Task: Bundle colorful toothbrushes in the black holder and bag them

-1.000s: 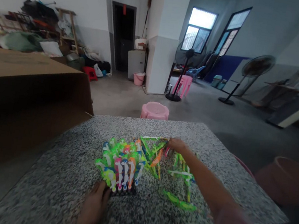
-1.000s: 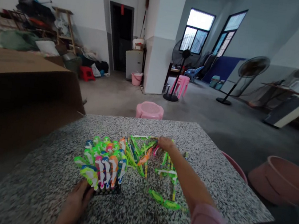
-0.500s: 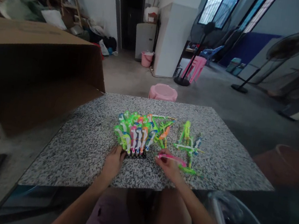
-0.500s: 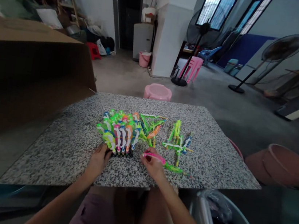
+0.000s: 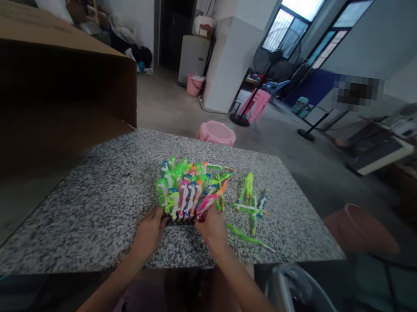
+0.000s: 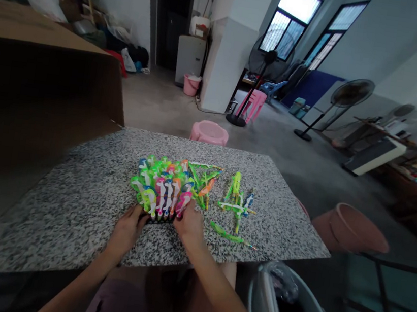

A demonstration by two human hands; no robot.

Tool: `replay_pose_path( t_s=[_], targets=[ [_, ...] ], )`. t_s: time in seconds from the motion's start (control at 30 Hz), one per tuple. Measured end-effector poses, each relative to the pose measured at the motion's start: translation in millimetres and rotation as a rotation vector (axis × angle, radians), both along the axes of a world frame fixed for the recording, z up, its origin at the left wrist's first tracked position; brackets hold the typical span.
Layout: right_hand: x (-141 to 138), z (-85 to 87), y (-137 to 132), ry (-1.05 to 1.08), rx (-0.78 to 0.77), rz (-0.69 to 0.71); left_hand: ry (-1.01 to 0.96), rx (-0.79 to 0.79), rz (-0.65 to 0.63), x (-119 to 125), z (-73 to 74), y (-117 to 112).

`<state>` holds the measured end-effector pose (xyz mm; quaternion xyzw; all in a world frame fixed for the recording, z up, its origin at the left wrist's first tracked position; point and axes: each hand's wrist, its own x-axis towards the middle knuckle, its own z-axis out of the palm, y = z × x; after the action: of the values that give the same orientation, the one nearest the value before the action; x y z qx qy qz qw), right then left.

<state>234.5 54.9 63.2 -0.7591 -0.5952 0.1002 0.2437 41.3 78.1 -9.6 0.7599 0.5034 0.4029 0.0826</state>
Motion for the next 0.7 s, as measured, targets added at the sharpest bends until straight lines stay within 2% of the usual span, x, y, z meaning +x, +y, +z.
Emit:
replay_pose_path(
  t_s=[0.2,0.3,0.37,0.47,0.5,0.6,0.67,0.7],
  targets=[
    [-12.9,-8.8,14.8,0.078,0.040,-0.034,0.013,-0.046,0.012,-1.7,0.3,0.6],
    [-13.3,-9.3,13.8,0.113,0.030,-0.008,0.017,-0.055,0.020,-1.7,3.1,-0.6],
    [-3.1,-7.0,9.5,0.197,0.026,0.084,0.023,-0.039,0.030,-2.0,5.5,-2.6],
    [35.5,3.7,10.9,0.259,0.048,0.194,0.034,0.000,0.043,-3.1,6.9,-6.0],
    [52.3,9.6,15.6,0.190,0.066,0.175,0.035,0.010,0.052,-3.4,6.1,-6.5],
    [97.0,28.1,41.0,-0.281,0.038,0.094,-0.008,0.012,0.089,-3.5,-0.1,-3.8],
    [111.9,35.7,62.8,-0.496,-0.028,0.174,-0.071,-0.004,0.088,-3.4,-4.8,1.2],
    [114.4,37.5,73.3,-0.530,-0.049,0.244,-0.103,-0.013,0.076,-3.8,-6.3,3.8]
  ],
)
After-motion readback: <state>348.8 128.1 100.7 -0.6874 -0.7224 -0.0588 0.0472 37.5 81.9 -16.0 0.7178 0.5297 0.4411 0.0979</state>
